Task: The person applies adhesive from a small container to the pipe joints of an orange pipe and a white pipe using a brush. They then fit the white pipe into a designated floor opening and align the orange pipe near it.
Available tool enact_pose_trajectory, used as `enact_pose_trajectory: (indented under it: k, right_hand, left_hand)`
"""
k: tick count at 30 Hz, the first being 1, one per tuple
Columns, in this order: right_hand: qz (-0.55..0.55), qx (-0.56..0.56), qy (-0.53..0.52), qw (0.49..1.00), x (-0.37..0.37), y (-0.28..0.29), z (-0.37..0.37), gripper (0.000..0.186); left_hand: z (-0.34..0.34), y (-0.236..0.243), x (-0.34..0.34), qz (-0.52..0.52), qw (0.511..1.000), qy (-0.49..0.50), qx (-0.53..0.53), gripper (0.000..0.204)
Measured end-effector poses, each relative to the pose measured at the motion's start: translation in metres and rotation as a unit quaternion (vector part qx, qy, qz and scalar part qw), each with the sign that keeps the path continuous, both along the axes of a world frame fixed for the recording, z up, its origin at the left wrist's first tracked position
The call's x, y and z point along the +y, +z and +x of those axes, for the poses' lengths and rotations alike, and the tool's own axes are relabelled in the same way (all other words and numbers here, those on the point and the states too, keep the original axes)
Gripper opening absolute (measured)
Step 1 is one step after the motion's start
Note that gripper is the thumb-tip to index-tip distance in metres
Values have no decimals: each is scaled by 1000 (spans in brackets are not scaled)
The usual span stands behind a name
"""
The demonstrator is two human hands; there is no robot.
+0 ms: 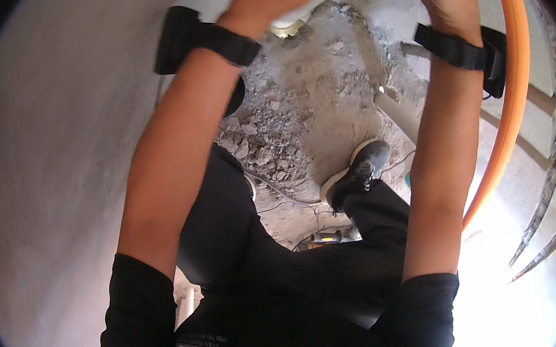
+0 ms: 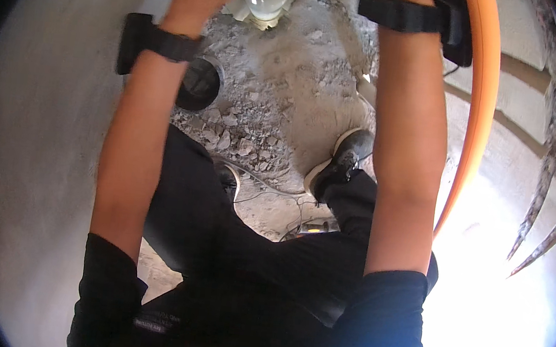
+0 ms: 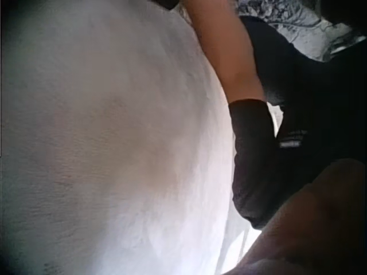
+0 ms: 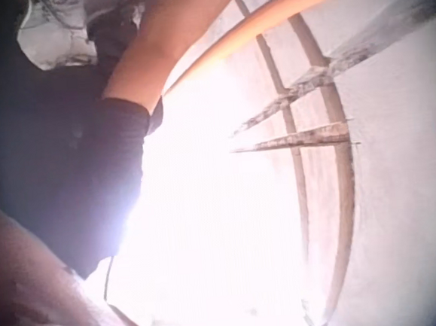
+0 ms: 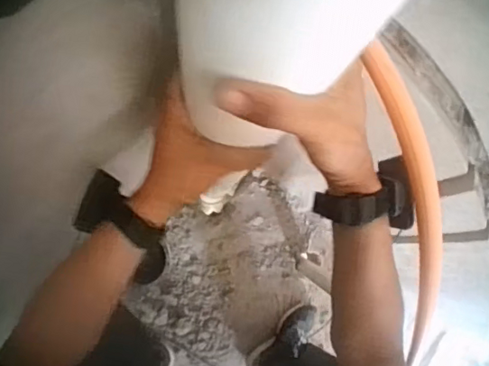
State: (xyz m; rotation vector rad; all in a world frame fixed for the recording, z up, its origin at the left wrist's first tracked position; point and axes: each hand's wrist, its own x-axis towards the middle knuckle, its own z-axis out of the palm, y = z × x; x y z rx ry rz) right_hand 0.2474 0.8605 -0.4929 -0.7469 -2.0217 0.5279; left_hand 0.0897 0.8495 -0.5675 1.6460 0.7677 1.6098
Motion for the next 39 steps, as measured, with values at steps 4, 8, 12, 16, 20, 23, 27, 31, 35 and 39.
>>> enact_pose_trajectory:
  k: [4,8,12,16,20,23,27,31,35,39]
  right_hand:
    - [-196,56,-102,974,25,-52,58,53]
    - [-169,33,-154,973,0,-43,48,42]
    - [-61,43,-219,973,-23,-11,-14,57]
    - [-57,77,-214,972,-29,-8,-26,51]
    - [-65,43,-202,976,-28,-9,-20,48]
    - [-199,39,-182,962,-30,6,-7,43]
    - [-157,65,-74,983,-8,-8,7,110]
    - [-188,105,-99,972,-40,5,38,94]
    - [-297,22,-206,932,-119,11,71,73]
    - [-439,236,-192,846,-195,14,100,76]
  left_hand:
    - [16,-9,2,5,991,133,-10,90]
    - [53,-27,-26,-82,965,249,-20,122]
    - [67,-4,-29,-102,928,355,-41,120]
    - [66,-8,-32,-93,921,377,-44,116]
    - [69,-10,-26,-83,922,376,-49,113]
    - [84,-16,-21,-74,927,367,-11,110]
    - [66,-36,-15,5,937,344,60,110]
    - [45,-20,2,11,958,275,85,108]
    - [52,12,-4,9,951,278,138,104]
    - [63,29,-14,61,957,266,102,79]
